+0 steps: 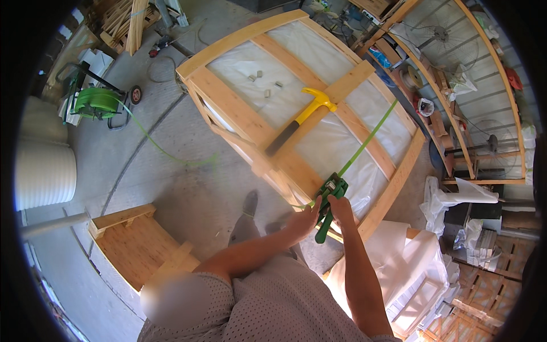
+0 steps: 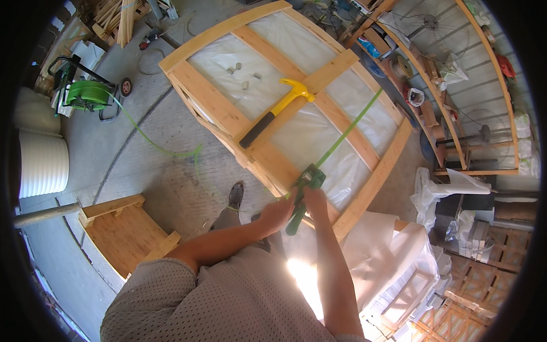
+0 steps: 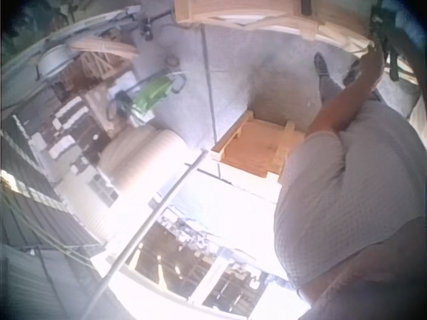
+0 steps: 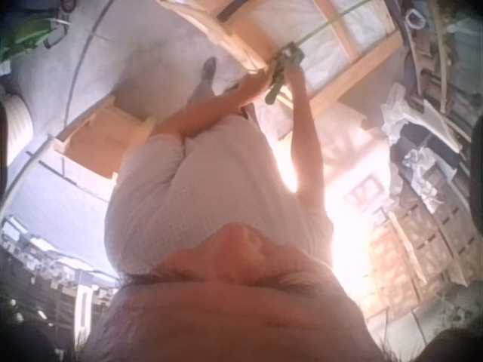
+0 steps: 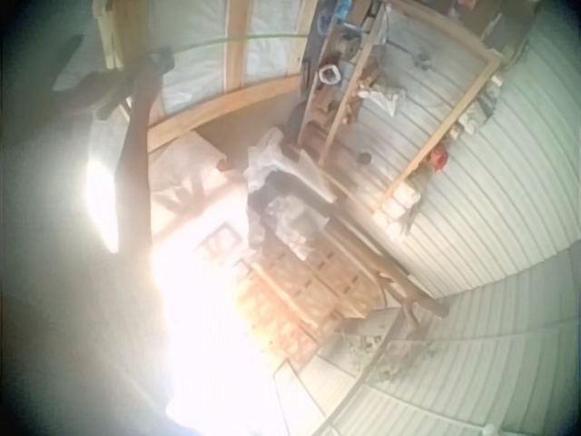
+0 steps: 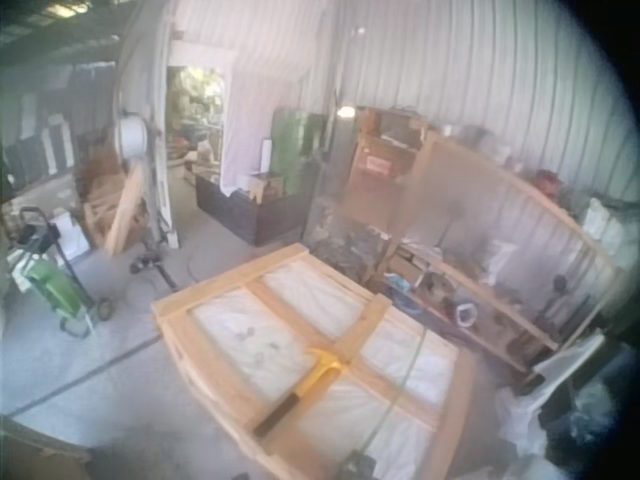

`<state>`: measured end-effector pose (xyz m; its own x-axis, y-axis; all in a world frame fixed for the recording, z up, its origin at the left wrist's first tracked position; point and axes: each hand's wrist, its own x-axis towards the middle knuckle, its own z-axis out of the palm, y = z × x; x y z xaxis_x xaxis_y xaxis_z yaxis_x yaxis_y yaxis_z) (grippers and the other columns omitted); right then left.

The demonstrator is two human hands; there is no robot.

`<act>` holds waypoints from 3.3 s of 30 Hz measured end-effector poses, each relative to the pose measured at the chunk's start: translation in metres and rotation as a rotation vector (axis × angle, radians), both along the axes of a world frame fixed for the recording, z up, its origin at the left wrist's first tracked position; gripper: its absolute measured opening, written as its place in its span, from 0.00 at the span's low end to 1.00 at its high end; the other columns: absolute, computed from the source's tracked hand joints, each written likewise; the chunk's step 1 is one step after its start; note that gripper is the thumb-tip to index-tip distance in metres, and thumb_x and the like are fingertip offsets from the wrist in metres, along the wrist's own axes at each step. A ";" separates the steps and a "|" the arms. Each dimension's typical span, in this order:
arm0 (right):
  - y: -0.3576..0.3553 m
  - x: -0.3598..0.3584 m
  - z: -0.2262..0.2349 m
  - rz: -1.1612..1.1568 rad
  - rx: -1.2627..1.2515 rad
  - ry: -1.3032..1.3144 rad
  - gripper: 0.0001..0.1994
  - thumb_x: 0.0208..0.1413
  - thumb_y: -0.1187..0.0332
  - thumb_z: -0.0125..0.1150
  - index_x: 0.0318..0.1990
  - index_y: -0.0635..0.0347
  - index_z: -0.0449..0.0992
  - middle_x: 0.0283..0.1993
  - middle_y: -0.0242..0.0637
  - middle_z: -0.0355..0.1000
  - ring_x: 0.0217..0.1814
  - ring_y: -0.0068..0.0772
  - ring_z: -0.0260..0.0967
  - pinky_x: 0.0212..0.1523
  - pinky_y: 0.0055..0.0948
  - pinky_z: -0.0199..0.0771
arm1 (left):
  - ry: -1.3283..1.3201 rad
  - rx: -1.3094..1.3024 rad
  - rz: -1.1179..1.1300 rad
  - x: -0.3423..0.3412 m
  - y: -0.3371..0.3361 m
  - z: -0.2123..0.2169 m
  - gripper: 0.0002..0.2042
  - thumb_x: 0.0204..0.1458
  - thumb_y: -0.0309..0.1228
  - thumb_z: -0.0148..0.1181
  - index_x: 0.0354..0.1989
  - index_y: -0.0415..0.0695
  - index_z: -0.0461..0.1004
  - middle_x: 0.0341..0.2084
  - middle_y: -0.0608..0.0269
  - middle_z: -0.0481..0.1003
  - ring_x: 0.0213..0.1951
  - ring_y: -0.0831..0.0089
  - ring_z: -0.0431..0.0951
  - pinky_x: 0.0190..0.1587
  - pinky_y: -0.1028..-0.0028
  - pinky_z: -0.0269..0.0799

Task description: The person straps a wooden crate using a green plastic band and a tensioning tool. They pull the band around the crate, thread it through the tensioner, and tighten it to secure the crate.

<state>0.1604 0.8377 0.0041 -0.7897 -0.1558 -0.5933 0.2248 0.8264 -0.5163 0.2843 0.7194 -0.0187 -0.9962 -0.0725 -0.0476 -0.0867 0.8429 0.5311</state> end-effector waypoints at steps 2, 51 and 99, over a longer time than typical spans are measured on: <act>-0.012 0.025 0.034 -0.154 -0.017 -0.070 0.25 0.53 0.51 0.54 0.46 0.67 0.70 0.35 0.54 0.75 0.40 0.56 0.74 0.41 0.46 0.72 | -0.009 0.099 0.009 -0.001 -0.002 0.000 0.31 0.58 0.38 0.52 0.67 0.41 0.51 0.26 0.54 0.72 0.17 0.60 0.73 0.18 0.63 0.69; -0.016 -0.014 0.107 -0.361 -0.600 0.614 0.08 0.54 0.69 0.57 0.37 0.59 0.79 0.27 0.46 0.74 0.28 0.37 0.75 0.30 0.35 0.73 | -0.031 0.254 0.065 -0.020 0.016 -0.011 0.15 0.57 0.36 0.53 0.45 0.38 0.65 0.17 0.42 0.72 0.22 0.41 0.73 0.24 0.49 0.68; -0.013 -0.113 0.122 -0.516 -0.277 0.717 0.11 0.54 0.62 0.57 0.35 0.60 0.80 0.30 0.48 0.77 0.33 0.46 0.77 0.36 0.36 0.75 | -0.071 0.283 0.016 -0.045 0.013 -0.020 0.16 0.55 0.41 0.52 0.36 0.38 0.65 0.16 0.42 0.72 0.22 0.43 0.74 0.24 0.50 0.69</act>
<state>0.0472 0.8244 0.1265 -0.9647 0.2537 0.0699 0.0811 0.5393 -0.8382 0.2396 0.7320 -0.0391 -0.9886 -0.0617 -0.1375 -0.1437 0.6606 0.7368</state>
